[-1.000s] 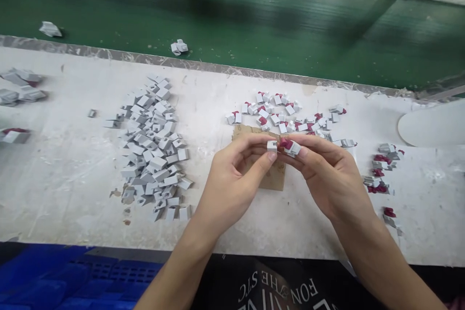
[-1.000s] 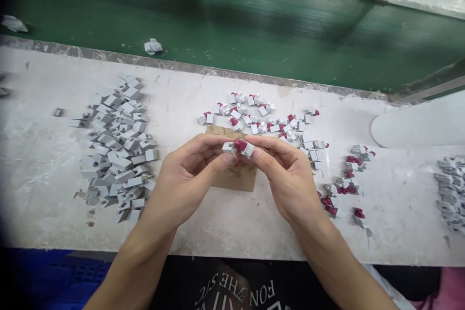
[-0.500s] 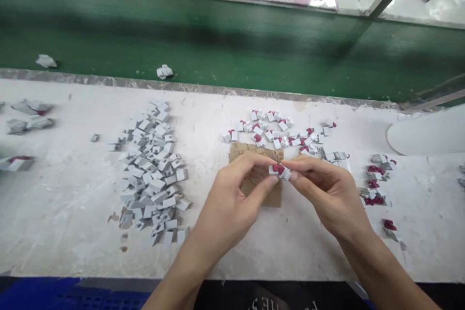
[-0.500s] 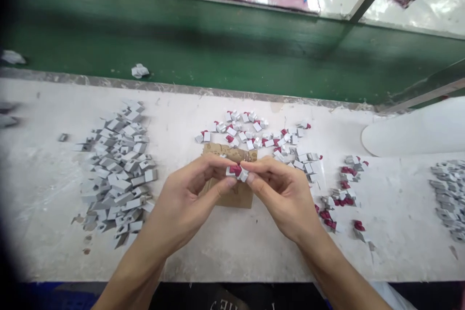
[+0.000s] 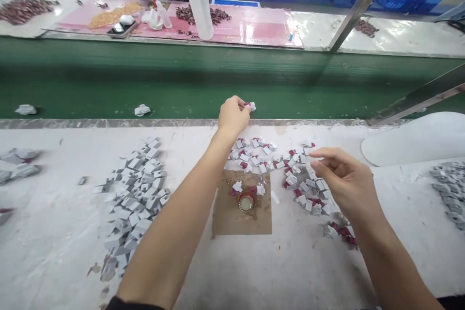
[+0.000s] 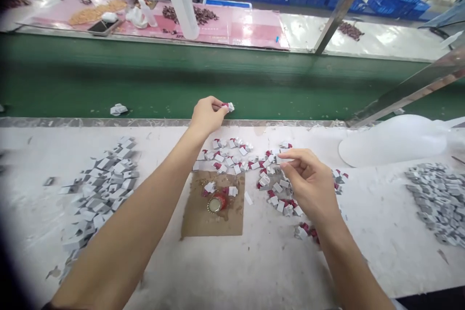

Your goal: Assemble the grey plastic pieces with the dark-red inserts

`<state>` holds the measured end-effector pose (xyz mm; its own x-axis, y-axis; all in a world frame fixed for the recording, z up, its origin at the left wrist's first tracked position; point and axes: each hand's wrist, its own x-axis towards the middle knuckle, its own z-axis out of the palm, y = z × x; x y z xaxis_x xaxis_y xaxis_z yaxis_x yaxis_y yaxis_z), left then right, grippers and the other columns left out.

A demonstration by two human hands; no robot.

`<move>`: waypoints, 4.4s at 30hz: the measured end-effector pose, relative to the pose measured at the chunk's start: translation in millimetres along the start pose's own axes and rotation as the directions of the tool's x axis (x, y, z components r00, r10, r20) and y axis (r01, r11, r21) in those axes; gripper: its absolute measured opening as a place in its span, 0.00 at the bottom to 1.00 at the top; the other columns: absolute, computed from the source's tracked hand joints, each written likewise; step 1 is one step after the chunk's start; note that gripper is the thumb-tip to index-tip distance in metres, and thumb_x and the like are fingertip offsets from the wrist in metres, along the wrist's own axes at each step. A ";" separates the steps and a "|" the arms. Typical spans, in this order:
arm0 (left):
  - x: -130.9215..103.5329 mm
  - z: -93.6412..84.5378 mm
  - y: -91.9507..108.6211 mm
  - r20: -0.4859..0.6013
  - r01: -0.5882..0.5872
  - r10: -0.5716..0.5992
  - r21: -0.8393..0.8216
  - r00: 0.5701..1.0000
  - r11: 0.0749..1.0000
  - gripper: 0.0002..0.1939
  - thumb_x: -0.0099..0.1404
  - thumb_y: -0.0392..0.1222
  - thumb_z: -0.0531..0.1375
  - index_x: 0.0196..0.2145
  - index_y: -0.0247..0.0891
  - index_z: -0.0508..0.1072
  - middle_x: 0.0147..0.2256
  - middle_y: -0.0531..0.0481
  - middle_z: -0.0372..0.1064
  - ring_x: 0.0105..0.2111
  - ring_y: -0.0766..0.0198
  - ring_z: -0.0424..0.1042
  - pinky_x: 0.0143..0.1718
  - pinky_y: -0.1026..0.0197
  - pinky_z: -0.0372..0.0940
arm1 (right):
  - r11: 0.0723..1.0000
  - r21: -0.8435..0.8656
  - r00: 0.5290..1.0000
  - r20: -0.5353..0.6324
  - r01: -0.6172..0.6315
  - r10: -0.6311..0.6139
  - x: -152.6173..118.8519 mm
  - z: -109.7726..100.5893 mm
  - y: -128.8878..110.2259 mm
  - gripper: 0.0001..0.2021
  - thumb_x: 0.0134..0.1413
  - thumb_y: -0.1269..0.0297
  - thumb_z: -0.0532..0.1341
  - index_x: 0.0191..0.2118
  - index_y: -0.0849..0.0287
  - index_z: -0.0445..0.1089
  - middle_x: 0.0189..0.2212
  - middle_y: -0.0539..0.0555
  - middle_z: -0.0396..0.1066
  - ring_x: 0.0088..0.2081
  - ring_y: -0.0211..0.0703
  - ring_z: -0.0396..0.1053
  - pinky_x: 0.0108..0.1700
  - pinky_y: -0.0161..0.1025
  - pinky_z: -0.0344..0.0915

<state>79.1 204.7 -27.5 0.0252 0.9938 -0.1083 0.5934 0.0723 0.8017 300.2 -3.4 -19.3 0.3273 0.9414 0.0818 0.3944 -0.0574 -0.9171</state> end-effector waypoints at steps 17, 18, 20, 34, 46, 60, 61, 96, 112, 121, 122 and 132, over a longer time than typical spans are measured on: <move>-50.2 -33.2 -12.4 0.070 -0.052 0.041 0.169 0.997 0.984 0.11 0.75 0.36 0.61 0.53 0.39 0.77 0.59 0.33 0.77 0.61 0.42 0.77 0.68 0.40 0.69 | 0.959 -0.272 0.995 0.077 0.081 -0.063 12.2 10.6 -1.3 0.14 0.74 0.59 0.63 0.56 0.49 0.84 0.55 0.59 0.83 0.47 0.55 0.81 0.44 0.50 0.78; -65.6 -39.9 -17.5 0.081 -0.054 0.041 0.177 0.996 0.983 0.11 0.75 0.37 0.60 0.52 0.39 0.78 0.58 0.34 0.77 0.61 0.41 0.76 0.68 0.39 0.69 | 0.956 -0.278 0.992 0.103 0.092 -0.066 11.1 13.1 -1.4 0.15 0.74 0.58 0.63 0.58 0.49 0.84 0.55 0.59 0.84 0.47 0.55 0.81 0.44 0.51 0.78; -94.8 -50.9 -28.9 0.095 -0.051 0.032 0.205 0.995 0.978 0.13 0.75 0.39 0.58 0.53 0.39 0.79 0.57 0.34 0.76 0.62 0.39 0.75 0.67 0.36 0.70 | 0.946 -0.296 0.981 0.174 0.133 -0.083 8.5 19.0 -0.9 0.16 0.75 0.58 0.63 0.60 0.49 0.83 0.56 0.59 0.84 0.51 0.58 0.81 0.50 0.55 0.79; -199.2 -56.4 -92.4 -0.196 -0.057 0.107 0.245 0.975 0.968 0.27 0.78 0.54 0.59 0.68 0.40 0.73 0.61 0.34 0.73 0.61 0.36 0.77 0.64 0.32 0.76 | 0.878 -0.479 0.987 -0.136 0.013 -0.088 7.7 -50.1 18.9 0.19 0.72 0.61 0.61 0.62 0.52 0.82 0.62 0.65 0.81 0.61 0.64 0.81 0.59 0.62 0.81; -264.3 -24.9 -133.5 -0.180 -0.239 0.292 0.266 0.939 0.934 0.31 0.82 0.42 0.55 0.79 0.40 0.63 0.78 0.26 0.58 0.82 0.22 0.52 0.77 0.16 0.57 | 0.765 -0.625 0.988 -0.071 -0.152 0.138 -89.9 -95.0 82.5 0.35 0.80 0.35 0.57 0.81 0.46 0.66 0.81 0.66 0.63 0.81 0.72 0.61 0.77 0.71 0.66; -266.2 -10.5 -125.9 -0.253 -0.273 0.331 0.239 0.909 0.932 0.24 0.85 0.44 0.53 0.74 0.42 0.62 0.75 0.27 0.51 0.81 0.31 0.52 0.79 0.23 0.57 | 0.870 -0.493 0.964 -0.227 0.012 -0.142 -67.9 -23.3 78.4 0.26 0.83 0.46 0.52 0.66 0.55 0.79 0.71 0.70 0.72 0.74 0.69 0.69 0.76 0.70 0.66; -267.7 -10.8 -124.6 -0.264 -0.265 0.326 0.241 0.908 0.934 0.23 0.85 0.44 0.53 0.73 0.42 0.62 0.74 0.28 0.52 0.80 0.32 0.53 0.79 0.24 0.57 | 0.872 -0.488 0.959 -0.231 0.032 -0.164 -63.7 -22.2 76.6 0.25 0.84 0.48 0.51 0.64 0.55 0.79 0.70 0.70 0.72 0.74 0.68 0.70 0.77 0.69 0.65; -309.7 -33.9 -153.2 -0.388 -0.121 0.461 0.647 0.798 0.753 0.26 0.78 0.43 0.64 0.70 0.39 0.70 0.72 0.25 0.58 0.79 0.23 0.57 0.75 0.19 0.55 | 0.661 -0.638 0.893 0.096 0.394 -0.440 -78.7 -5.6 87.2 0.18 0.80 0.58 0.59 0.67 0.54 0.74 0.68 0.67 0.77 0.74 0.67 0.70 0.77 0.68 0.62; -306.4 49.2 -61.7 -0.018 -0.614 0.667 0.374 0.744 0.695 0.21 0.79 0.28 0.61 0.66 0.38 0.73 0.59 0.36 0.77 0.58 0.47 0.75 0.63 0.47 0.67 | 0.741 -0.555 0.901 0.033 0.377 -0.433 -101.6 -40.7 70.2 0.07 0.74 0.65 0.66 0.54 0.52 0.77 0.61 0.65 0.77 0.68 0.70 0.73 0.68 0.68 0.69; -250.8 104.3 -13.9 0.056 -0.570 0.651 0.542 0.757 0.617 0.09 0.83 0.36 0.62 0.57 0.36 0.77 0.49 0.40 0.82 0.47 0.47 0.77 0.49 0.49 0.68 | 0.974 -0.216 0.987 -0.126 0.067 -0.096 -79.8 -56.3 44.9 0.09 0.63 0.73 0.58 0.43 0.48 0.64 0.39 0.52 0.81 0.33 0.47 0.77 0.34 0.45 0.73; -248.3 106.3 -13.1 0.068 -0.572 0.649 0.549 0.758 0.610 0.07 0.83 0.35 0.62 0.55 0.37 0.78 0.46 0.42 0.82 0.45 0.48 0.77 0.48 0.49 0.67 | 0.970 -0.236 0.990 -0.115 0.056 -0.085 -74.1 -55.3 42.6 0.09 0.62 0.73 0.58 0.41 0.48 0.63 0.37 0.51 0.79 0.32 0.46 0.74 0.33 0.43 0.70; -245.9 85.8 -11.1 0.124 -0.626 0.646 0.434 0.754 0.648 0.10 0.82 0.30 0.59 0.56 0.39 0.75 0.45 0.45 0.80 0.45 0.52 0.75 0.49 0.53 0.66 | 0.667 -0.720 0.982 0.136 0.190 -0.133 -40.1 -46.5 49.5 0.02 0.70 0.64 0.69 0.43 0.55 0.78 0.44 0.60 0.76 0.42 0.56 0.77 0.42 0.50 0.73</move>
<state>135.3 -47.7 -60.2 0.5017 0.7851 0.3632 0.7179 -0.6121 0.3316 346.5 -59.5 -49.8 0.1524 0.9770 0.1493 0.9439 -0.0991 -0.3151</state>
